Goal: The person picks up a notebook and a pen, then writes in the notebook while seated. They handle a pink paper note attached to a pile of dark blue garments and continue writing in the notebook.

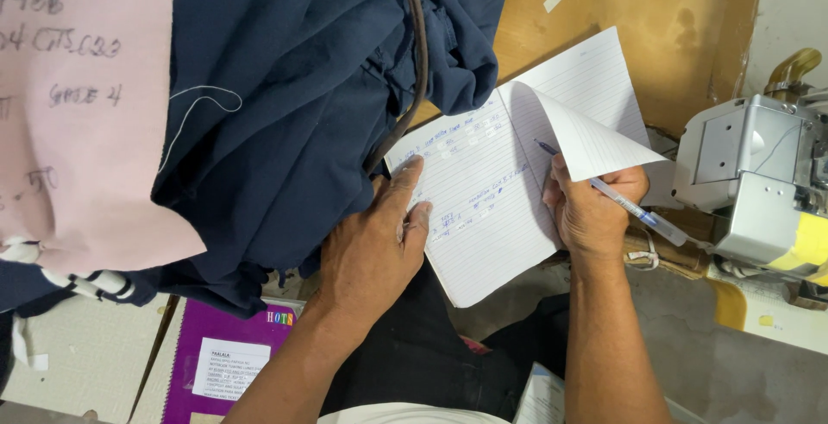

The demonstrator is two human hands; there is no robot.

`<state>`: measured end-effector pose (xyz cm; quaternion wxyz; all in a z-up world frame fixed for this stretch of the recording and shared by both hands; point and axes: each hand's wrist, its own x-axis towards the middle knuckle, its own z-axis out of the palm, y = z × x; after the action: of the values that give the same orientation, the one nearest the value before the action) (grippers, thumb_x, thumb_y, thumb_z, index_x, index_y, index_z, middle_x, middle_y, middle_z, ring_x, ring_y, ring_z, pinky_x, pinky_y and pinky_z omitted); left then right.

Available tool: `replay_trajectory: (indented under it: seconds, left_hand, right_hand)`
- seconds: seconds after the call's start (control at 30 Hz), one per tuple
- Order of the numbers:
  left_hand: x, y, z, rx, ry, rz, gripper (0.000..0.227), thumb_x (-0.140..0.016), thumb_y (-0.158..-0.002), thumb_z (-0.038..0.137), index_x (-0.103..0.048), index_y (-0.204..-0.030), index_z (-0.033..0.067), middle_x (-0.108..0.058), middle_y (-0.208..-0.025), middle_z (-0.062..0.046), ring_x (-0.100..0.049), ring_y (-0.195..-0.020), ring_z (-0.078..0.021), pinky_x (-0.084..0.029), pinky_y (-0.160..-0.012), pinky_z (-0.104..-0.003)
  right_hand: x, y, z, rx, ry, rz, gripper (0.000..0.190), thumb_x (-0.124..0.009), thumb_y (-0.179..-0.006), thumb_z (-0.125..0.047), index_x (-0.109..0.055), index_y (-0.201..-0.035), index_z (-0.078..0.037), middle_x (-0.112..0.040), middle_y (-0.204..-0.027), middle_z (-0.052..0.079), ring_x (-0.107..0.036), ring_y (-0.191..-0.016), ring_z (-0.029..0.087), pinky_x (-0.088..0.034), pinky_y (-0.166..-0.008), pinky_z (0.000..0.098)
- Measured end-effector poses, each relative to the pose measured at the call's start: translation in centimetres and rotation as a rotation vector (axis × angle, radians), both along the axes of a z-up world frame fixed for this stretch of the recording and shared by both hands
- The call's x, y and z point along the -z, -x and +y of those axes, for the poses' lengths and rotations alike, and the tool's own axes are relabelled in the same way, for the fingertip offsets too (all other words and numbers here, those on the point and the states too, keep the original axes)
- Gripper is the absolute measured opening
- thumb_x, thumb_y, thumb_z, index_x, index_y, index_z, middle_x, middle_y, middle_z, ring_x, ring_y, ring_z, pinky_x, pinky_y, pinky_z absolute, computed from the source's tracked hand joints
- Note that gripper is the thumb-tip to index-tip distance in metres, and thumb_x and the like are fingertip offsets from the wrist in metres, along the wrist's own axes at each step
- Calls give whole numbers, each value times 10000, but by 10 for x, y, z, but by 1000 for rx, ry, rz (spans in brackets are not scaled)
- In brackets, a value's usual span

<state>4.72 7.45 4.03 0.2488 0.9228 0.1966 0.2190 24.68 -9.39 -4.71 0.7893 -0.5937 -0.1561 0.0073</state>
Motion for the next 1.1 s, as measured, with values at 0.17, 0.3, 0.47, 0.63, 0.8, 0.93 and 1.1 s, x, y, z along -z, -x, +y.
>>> replay_trajectory:
  seconds: [0.17, 0.3, 0.47, 0.63, 0.8, 0.93, 1.1]
  left_hand:
    - [3, 0, 0, 7, -14, 6, 461, -628, -977, 264, -648, -1406, 94, -715, -950, -145, -692, -846, -311, -574, -690, -395]
    - [9, 1, 1, -6, -29, 3, 467, -641, -971, 270, -653, -1404, 97, -718, -966, -143, -694, -865, -309, -578, -709, -393]
    - [14, 1, 0, -8, -56, 2, 472, -647, -966, 276, -656, -1404, 100, -720, -989, -147, -696, -901, -319, -578, -762, -415]
    - [21, 5, 1, -12, -35, 1, 466, -650, -960, 288, -669, -1388, 105, -726, -1008, -140, -693, -915, -313, -571, -788, -416]
    - [27, 10, 2, -8, 37, 14, 468, -649, -936, 330, -690, -1357, 132, -734, -1022, -120, -698, -939, -306, -567, -792, -415]
    - [31, 10, 2, -5, 172, -44, 368, -662, -914, 267, -757, -1237, 119, -771, -1053, -138, -752, -893, -330, -600, -685, -411]
    - [34, 10, 2, -23, 177, -28, 369, -654, -921, 290, -761, -1238, 135, -786, -1063, -109, -771, -857, -298, -606, -653, -404]
  right_hand:
    - [3, -1, 0, 8, 11, -6, 172, -788, -802, 69, -640, -782, -16, -570, -579, 116, -480, -391, 132, -456, -332, 279]
    - [9, -2, -3, -26, 3, 23, 168, -811, -792, 51, -657, -798, -16, -576, -588, 121, -493, -392, 140, -469, -337, 295]
    - [-2, 2, 3, -23, 12, 11, 190, -806, -794, 58, -638, -740, -15, -560, -568, 143, -456, -384, 140, -431, -328, 315]
    - [-28, 11, 14, -89, 166, -25, 134, -764, -841, 14, -665, -758, -23, -669, -681, 147, -617, -490, 158, -513, -401, 275]
    - [-43, 15, 34, -181, 157, -45, 127, -680, -935, -22, -564, -949, 29, -699, -828, 203, -689, -596, 192, -561, -482, 243]
    - [-28, 7, 35, -202, 189, -70, 100, -701, -896, 26, -606, -877, 49, -668, -732, 191, -660, -524, 184, -539, -447, 270]
    - [-13, -7, 27, -209, 219, -46, 147, -771, -845, 75, -625, -828, 65, -634, -658, 182, -581, -422, 143, -465, -393, 234]
